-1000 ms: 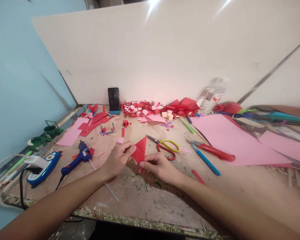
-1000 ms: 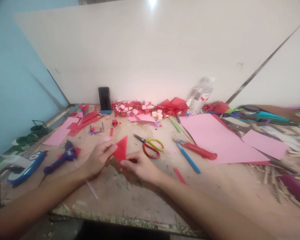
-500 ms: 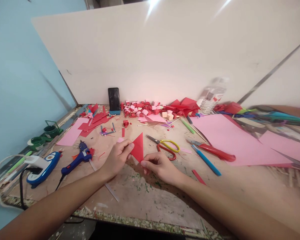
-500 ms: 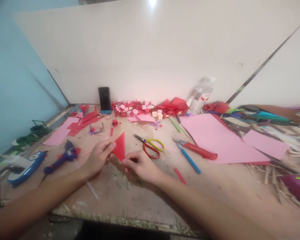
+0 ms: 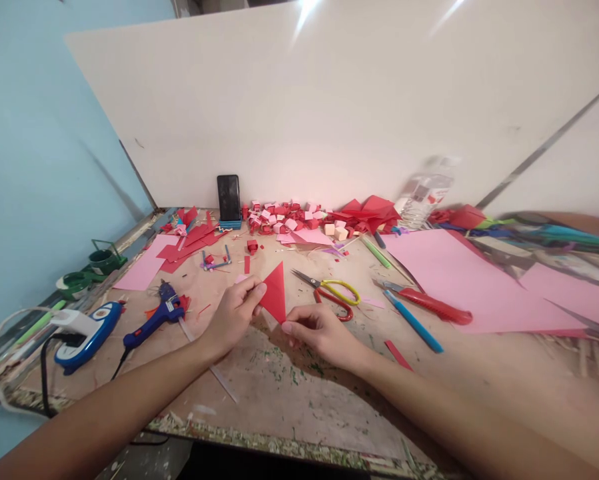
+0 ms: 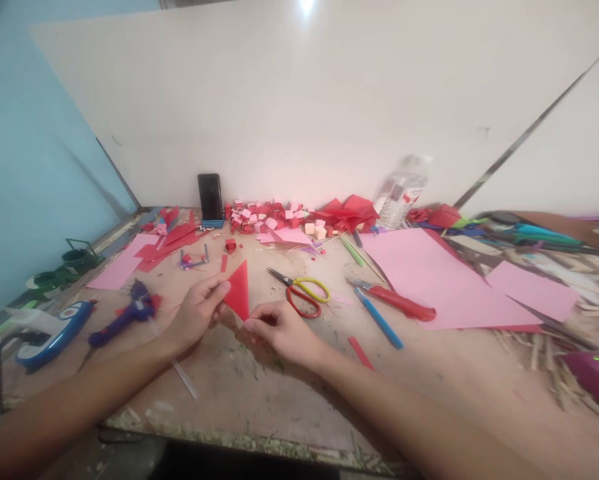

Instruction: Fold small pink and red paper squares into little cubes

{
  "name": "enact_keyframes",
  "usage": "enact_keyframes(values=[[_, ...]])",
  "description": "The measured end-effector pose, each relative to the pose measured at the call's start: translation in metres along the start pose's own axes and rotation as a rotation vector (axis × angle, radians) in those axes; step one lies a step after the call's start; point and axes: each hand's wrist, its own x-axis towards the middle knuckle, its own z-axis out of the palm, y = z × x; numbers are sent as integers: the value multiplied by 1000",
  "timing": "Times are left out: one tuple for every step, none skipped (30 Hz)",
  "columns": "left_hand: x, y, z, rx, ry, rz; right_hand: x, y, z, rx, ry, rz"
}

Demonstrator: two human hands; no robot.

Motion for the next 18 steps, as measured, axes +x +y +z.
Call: enact_keyframes(values=[[0,0,0,-5,-2,-3,0,0,0,7,0,1],[0,1,0,-11,-9,-9,0,0,0,12,-1,0],[0,1,0,-16,-27,-20,0,-1,-1,13,0,-2],[-1,2,1,-18,-55,-32,0,-1,-1,9,1,-4],[-1,3,2,-16,-93,-45,1,-2,-1,3,3,-8],[-2,4,3,-9,-139,-53,1,-2,-1,2,6,-13],[-3,6,3,2,-188,-57,1,-3,-1,9,8,-18],[-4,7,4,16,-234,-54,1,-3,-1,25,10,-24],[-5,8,5,33,-267,-41,1,-3,0,47,14,-28],[-6,9,5,58,-285,-19,1,-2,0,70,21,-30],[-7,10,5,100,-290,15,1,-2,1,89,32,-27],[-7,10,5,162,-281,61,1,-1,1,100,47,-22],[-7,11,4,238,-260,116,1,-1,2,101,64,-18],[-7,11,3,326,-228,177,1,0,2,98,80,-15],[-7,12,1,412,-188,239,1,0,2,94,95,-14],[-8,15,0,487,-140,301,1,0,2,90,108,-13],[-9,18,-2,539,-86,358,1,-1,2,89,121,-11],[-11,24,-4,565,-38,410,1,-1,2,91,132,-9]])
